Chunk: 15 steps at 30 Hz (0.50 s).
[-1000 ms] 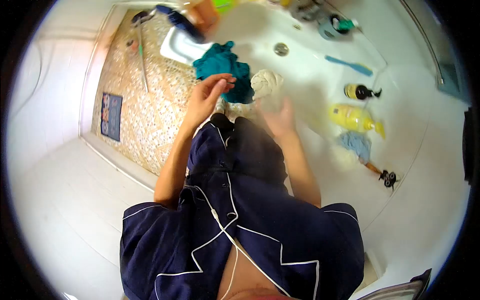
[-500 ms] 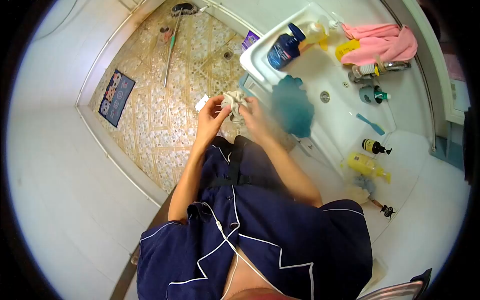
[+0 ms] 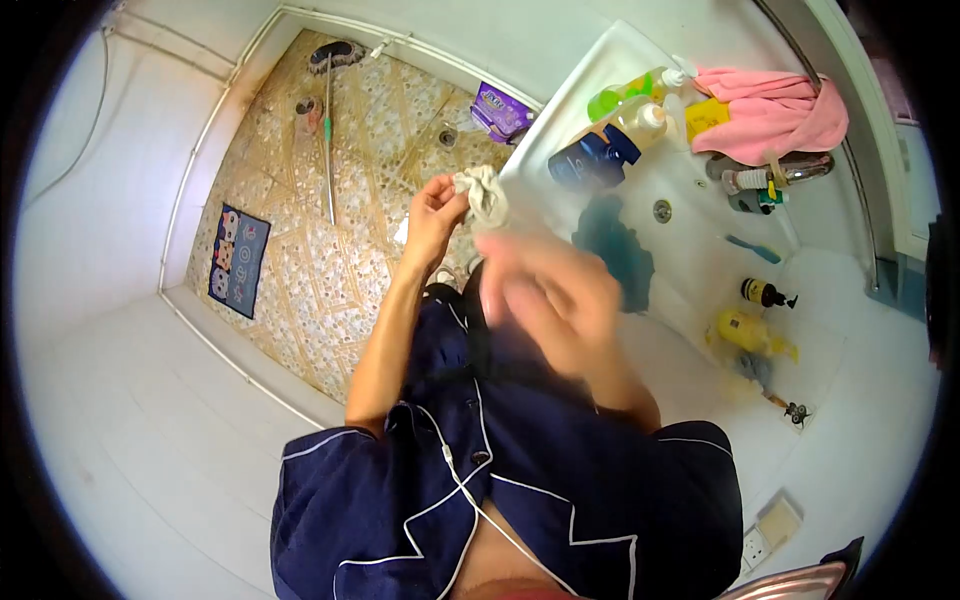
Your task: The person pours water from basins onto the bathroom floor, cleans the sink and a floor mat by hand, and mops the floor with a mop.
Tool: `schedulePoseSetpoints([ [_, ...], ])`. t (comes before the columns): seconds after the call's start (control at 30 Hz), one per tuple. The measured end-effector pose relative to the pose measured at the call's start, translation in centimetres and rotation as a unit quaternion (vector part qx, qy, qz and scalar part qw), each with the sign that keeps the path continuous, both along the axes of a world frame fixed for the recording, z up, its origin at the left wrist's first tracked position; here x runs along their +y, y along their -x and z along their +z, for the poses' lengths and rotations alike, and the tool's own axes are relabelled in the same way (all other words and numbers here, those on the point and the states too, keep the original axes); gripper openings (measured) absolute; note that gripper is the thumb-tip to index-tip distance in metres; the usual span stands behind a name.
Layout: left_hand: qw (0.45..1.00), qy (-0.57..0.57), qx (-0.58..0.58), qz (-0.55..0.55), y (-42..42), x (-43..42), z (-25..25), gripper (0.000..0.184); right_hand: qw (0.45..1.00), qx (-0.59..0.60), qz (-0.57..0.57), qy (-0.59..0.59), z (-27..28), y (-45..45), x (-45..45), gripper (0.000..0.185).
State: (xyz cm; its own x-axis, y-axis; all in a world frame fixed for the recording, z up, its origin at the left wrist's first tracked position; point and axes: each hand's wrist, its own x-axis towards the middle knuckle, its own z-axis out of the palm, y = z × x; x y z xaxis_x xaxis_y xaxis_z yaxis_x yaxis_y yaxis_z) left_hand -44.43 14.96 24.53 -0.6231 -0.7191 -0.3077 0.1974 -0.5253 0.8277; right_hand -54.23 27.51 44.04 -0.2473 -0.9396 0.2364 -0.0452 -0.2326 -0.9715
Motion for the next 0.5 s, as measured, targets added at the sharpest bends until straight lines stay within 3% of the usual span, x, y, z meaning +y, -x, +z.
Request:
schedulePoseSetpoints([
  [0.1, 1.0, 0.0, -0.001, -0.017, 3.1, -2.6, 0.7, 0.018, 0.979, -0.105, 0.09, 0.152, 3.7, 0.9, 0.0, 0.021],
  [0.13, 1.0, 0.003, -0.022, -0.012, 4.5, -3.2, 0.8, 0.018, 0.957, -0.214, 0.059, 0.186, 6.7, 0.4, -0.5, 0.012],
  [0.2, 1.0, -0.009, -0.006, -0.023, 7.3, -4.8, 0.8, 0.017, 0.906, -0.291, 0.078, 0.297, 7.7, 1.5, -2.3, 0.023],
  [0.27, 1.0, -0.004, 0.002, -0.03, 9.8, -6.2, -0.2, 0.016, 0.887, -0.263, 0.107, 0.364, 6.8, 3.7, -4.2, 0.024],
  [0.4, 0.995, 0.042, -0.022, -0.088, 15.6, -9.5, -1.5, 0.013, 0.896, -0.192, 0.124, 0.38, 6.6, 6.3, -5.9, 0.025],
  [0.43, 0.992, 0.043, -0.015, -0.114, 17.6, -10.2, -1.8, 0.013, 0.896, -0.149, 0.08, 0.411, 5.8, 6.3, -6.5, 0.024],
  [0.5, 0.993, 0.067, -0.018, -0.093, 20.8, -11.0, -2.3, 0.015, 0.912, -0.167, -0.081, 0.366, 6.6, 5.3, -5.7, 0.02],
])
